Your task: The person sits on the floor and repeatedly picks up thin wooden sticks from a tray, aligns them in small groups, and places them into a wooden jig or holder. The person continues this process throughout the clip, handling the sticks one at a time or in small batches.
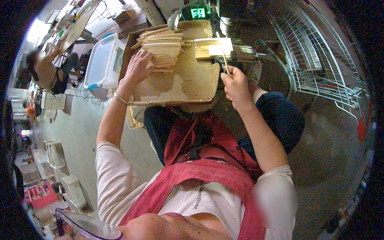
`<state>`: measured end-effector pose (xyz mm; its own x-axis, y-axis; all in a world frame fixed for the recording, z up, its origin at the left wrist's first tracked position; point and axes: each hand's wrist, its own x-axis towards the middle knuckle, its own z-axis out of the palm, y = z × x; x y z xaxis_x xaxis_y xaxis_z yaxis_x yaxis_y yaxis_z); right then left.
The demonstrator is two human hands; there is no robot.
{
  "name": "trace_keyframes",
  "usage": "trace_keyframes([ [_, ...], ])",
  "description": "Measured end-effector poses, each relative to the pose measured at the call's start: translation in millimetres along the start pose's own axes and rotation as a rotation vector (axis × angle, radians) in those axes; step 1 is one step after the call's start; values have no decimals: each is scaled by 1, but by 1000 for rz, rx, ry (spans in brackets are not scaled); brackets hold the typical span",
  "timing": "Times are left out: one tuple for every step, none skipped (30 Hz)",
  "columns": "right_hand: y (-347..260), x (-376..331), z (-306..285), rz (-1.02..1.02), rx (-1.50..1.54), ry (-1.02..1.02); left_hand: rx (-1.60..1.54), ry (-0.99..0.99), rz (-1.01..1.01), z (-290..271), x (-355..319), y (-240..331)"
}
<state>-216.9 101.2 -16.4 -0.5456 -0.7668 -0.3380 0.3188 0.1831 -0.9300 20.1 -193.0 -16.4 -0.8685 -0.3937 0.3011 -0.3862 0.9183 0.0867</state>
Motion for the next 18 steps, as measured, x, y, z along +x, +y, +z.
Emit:
trace_keyframes([
  [-1,0,0,-8,-67,-11,-96,14,-30,-9,0,8],
  [-2,-1,1,-14,-133,-25,-192,27,-63,-16,-2,16],
  [-5,-3,2,27,-131,-74,-406,-77,-107,-16,-5,24],
  [-4,-4,3,5,-111,-108,-832,-195,-198,-13,-12,39],
  [-9,-9,6,7,-27,-163,-1263,-322,-286,-18,-18,69],
  [-19,-15,13,8,60,-225,-1423,-411,-297,-23,-28,92],
  [-24,-18,18,57,160,-264,-1607,-499,-336,-26,-35,118],
  [-28,-20,20,104,262,-299,-1962,-518,-441,-30,-42,148],
  [-29,-21,20,154,363,-336,-2073,-545,-453,-22,-49,164],
  [-26,-20,18,144,344,-347,-2184,-572,-467,-11,-56,176],
  [-22,-18,16,132,324,-362,-2260,-575,-477,-2,-60,184],
  [-20,-17,14,121,304,-378,-2335,-577,-489,4,-63,193],
  [-20,-18,10,134,271,-324,-2361,-507,-523,10,-64,203],
  [-17,-17,7,119,239,-290,-2355,-494,-563,12,-63,208],
  [-13,-14,3,105,207,-258,-2349,-480,-604,14,-62,213],
  [-9,-12,0,90,173,-225,-2343,-465,-645,16,-61,217],
  [-7,-12,1,89,178,-197,-2313,-458,-674,16,-61,220],
  [-7,-13,2,102,164,-171,-2341,-446,-738,19,-60,223],
])
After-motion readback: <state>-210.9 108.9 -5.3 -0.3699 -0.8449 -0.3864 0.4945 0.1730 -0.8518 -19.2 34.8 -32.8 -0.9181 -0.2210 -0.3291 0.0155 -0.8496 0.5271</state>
